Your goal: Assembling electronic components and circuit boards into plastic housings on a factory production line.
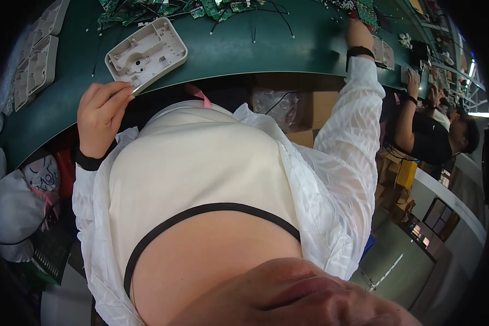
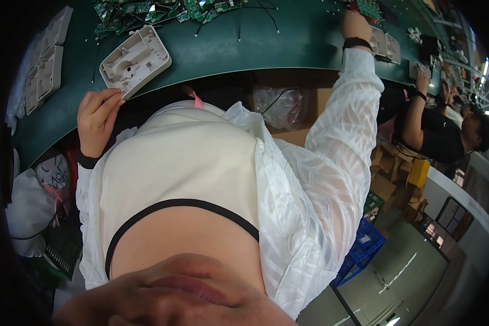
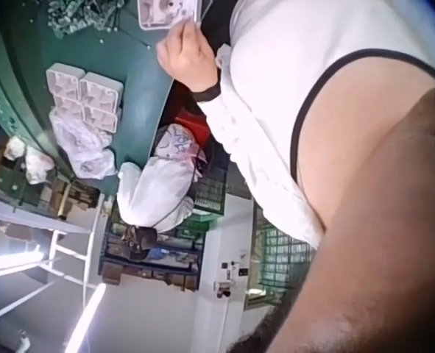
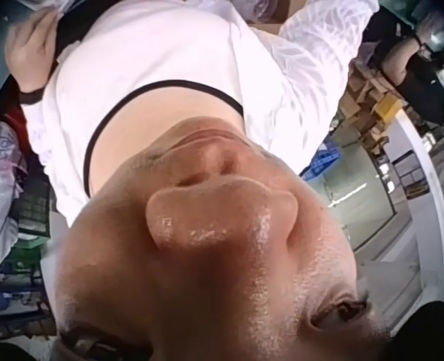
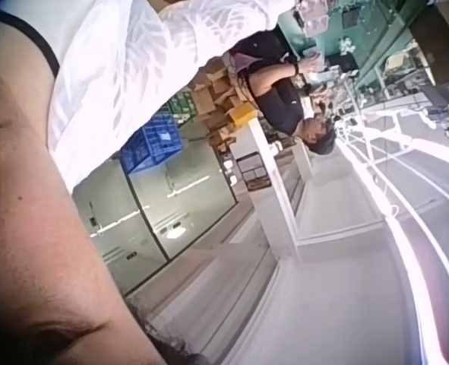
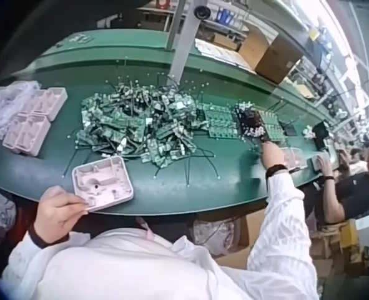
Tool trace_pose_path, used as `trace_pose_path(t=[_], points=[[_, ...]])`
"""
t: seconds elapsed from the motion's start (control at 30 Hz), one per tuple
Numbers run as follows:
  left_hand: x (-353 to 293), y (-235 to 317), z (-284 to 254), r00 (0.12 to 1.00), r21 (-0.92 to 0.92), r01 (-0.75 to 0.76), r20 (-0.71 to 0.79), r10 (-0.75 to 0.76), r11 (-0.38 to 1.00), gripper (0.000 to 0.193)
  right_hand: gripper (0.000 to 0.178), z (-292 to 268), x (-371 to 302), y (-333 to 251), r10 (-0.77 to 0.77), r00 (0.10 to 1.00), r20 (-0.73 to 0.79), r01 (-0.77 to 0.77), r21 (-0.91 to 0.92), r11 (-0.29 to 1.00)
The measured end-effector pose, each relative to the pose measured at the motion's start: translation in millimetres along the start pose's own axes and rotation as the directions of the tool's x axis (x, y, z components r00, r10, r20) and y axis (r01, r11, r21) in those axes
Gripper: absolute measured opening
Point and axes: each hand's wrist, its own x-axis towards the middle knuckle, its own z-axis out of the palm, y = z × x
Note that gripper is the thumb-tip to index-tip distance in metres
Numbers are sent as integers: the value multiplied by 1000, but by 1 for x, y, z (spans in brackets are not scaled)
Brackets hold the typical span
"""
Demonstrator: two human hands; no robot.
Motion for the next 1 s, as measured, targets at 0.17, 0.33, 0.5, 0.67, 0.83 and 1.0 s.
trace_pose_path(t=[0.17,0.33,0.5,0.67,0.83,1.0], points=[[-4,-1,-5,1000,37,18,-6,-18,999,21,25,-31,8,-42,-46,984,172,68,-121,990],[-5,-2,-4,999,20,30,-14,-29,999,21,18,-19,-9,-11,432,835,-341,-47,737,674],[-14,-6,0,998,30,56,9,-56,998,22,21,-30,4,-39,622,766,-161,187,982,25],[-16,-10,7,999,6,41,4,-41,999,24,34,-50,57,-38,193,950,-246,22,667,745],[-16,-16,15,999,12,39,15,-39,999,26,32,-36,98,-35,-69,884,-462,158,158,975],[-23,-9,12,961,-39,265,-66,-267,964,58,38,-165,-15,-164,-207,972,110,32,813,581]])
